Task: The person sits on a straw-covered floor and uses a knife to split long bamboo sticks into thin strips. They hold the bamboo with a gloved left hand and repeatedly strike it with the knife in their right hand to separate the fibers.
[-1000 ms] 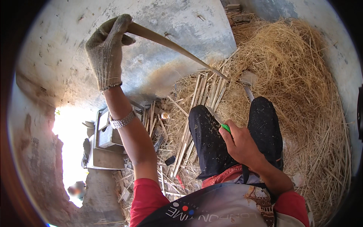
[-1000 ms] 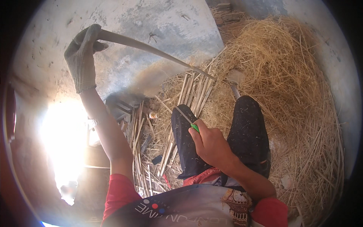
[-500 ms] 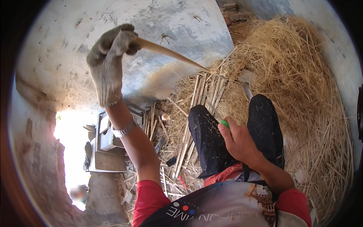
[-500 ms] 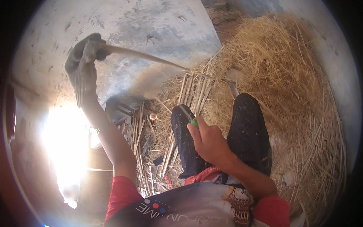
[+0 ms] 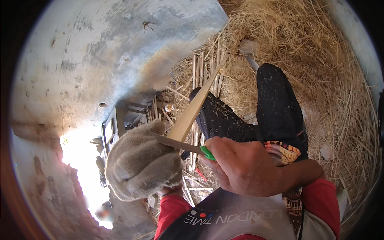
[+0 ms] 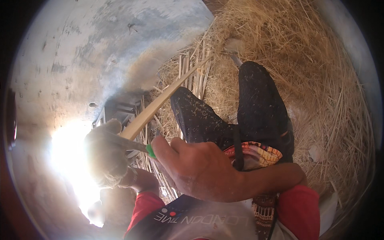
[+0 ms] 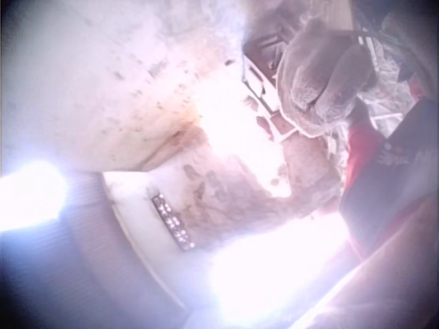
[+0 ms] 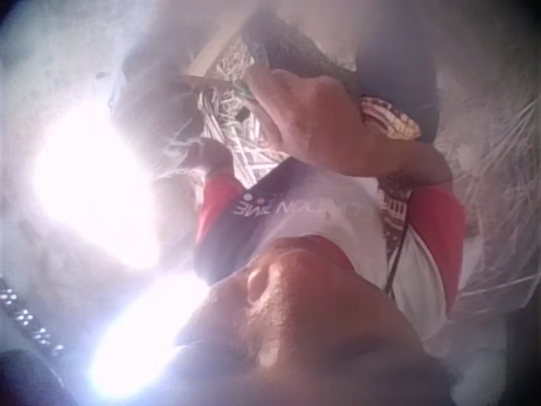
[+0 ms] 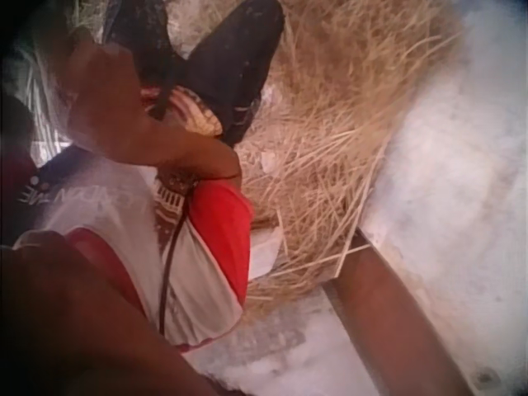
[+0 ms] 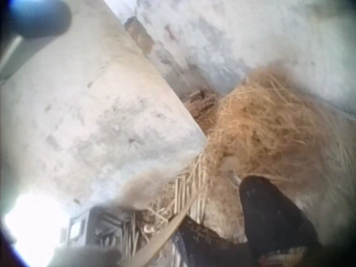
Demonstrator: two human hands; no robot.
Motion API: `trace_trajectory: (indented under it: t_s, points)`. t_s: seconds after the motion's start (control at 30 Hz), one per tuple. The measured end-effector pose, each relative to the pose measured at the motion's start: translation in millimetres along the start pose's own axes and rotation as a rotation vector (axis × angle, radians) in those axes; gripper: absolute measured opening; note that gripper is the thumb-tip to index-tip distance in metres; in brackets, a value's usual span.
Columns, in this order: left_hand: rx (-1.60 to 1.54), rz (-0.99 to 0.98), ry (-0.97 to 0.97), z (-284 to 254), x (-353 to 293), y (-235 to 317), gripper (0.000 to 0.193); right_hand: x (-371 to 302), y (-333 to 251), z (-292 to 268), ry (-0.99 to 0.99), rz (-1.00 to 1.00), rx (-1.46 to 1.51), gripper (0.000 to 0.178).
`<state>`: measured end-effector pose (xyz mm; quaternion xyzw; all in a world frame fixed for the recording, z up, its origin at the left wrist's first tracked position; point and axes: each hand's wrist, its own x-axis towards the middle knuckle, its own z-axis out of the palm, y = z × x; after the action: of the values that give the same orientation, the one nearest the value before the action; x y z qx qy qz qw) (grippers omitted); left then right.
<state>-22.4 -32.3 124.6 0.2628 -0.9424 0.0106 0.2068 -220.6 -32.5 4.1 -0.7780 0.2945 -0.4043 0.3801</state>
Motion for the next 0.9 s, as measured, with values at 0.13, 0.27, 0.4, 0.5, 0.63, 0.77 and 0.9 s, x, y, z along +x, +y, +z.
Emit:
trace_trajectory:
  t_s: [0.13,0.27,0.4,0.5,0.63,0.77,0.9]
  points:
    - [0.023,-0.027,-0.031,8.5,-5.5,4.3,0.030,9.5,35.8,19.0,0.089,0.074,-0.066,0.015]
    - [0.050,-0.058,0.004,13.8,-15.3,6.5,0.029,5.8,27.8,13.7,0.057,0.022,0.036,0.016]
    - [0.083,-0.070,0.113,26.4,-17.5,4.7,0.028,9.0,63.7,34.0,0.131,0.093,-0.081,0.016]
    - [0.109,-0.092,0.197,33.2,-20.5,1.4,0.027,11.2,53.8,24.7,0.078,0.105,-0.016,0.015]
    - [0.153,-0.151,0.309,35.8,-22.7,4.5,0.026,4.8,22.3,20.7,0.144,-0.084,0.060,0.017]
    - [0.181,-0.223,0.517,49.7,-25.5,1.3,0.025,28.4,61.2,36.2,0.138,0.136,-0.034,0.018]
    - [0.209,-0.302,0.668,57.8,-27.1,7.3,0.024,20.7,29.3,26.3,0.119,-0.042,0.079,0.019]
